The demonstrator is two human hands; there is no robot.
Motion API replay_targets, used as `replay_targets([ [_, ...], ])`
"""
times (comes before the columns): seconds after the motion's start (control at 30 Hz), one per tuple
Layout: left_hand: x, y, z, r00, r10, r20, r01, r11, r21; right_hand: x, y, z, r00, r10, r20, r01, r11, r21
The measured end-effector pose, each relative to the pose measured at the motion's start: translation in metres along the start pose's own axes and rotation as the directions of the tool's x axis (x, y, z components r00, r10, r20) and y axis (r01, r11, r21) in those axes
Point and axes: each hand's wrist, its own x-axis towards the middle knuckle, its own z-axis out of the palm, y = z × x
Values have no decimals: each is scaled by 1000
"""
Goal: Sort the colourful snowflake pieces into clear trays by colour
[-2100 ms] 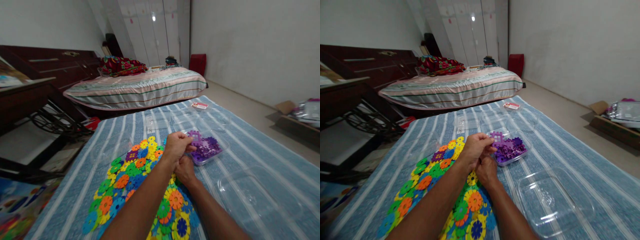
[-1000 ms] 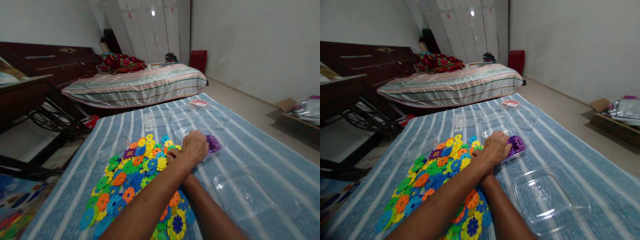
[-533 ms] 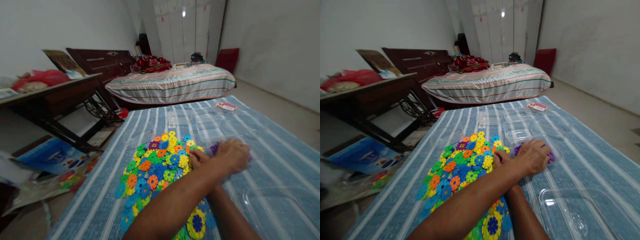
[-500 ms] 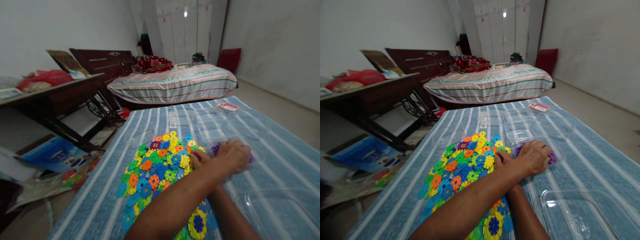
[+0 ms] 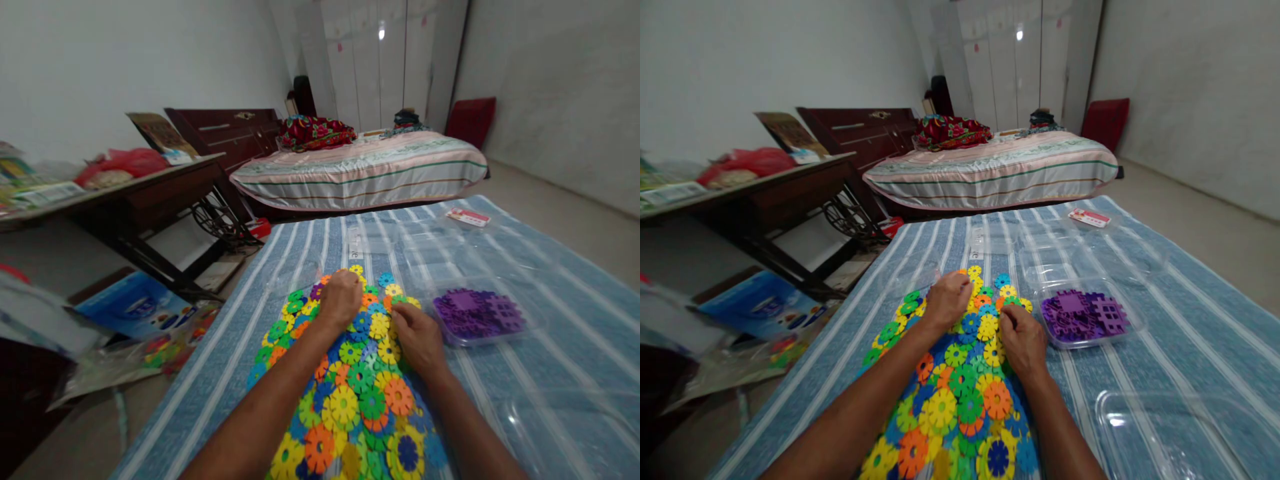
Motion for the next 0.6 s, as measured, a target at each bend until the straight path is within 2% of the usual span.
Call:
replay_targets([
  [0.07,-5,-37,-3,969,-239,59,230,965,127,-1,-4,-2,1000,26,3,-26,1000,9],
  [0.1,-8,-50,-4,945,-311,99,291,940,179,-1,-5,-2,1000,30,3,-30,999,12],
  [0.17,-13,-66,-3,915,-378,143,338,910,241,0,-5,-2,999,32,9,-32,999,21],
  [0.27,-16,-70,3,919,-358,165,311,916,253,0,-5,-1,1000,27,12,-28,999,29],
  [0.33,-14,-70,7,924,-350,154,314,924,217,1,-5,-1,1000,14,4,-14,1000,26],
  [0.4,-10,-72,11,914,-383,131,364,919,149,1,-5,-1,1000,-6,-3,6,1000,25],
  [0.53,-3,-85,16,876,-479,66,482,875,-52,4,-6,0,999,-32,-7,32,999,31],
  [0.6,-3,-91,15,849,-526,56,524,824,-213,5,-6,0,999,-39,-4,39,999,23],
])
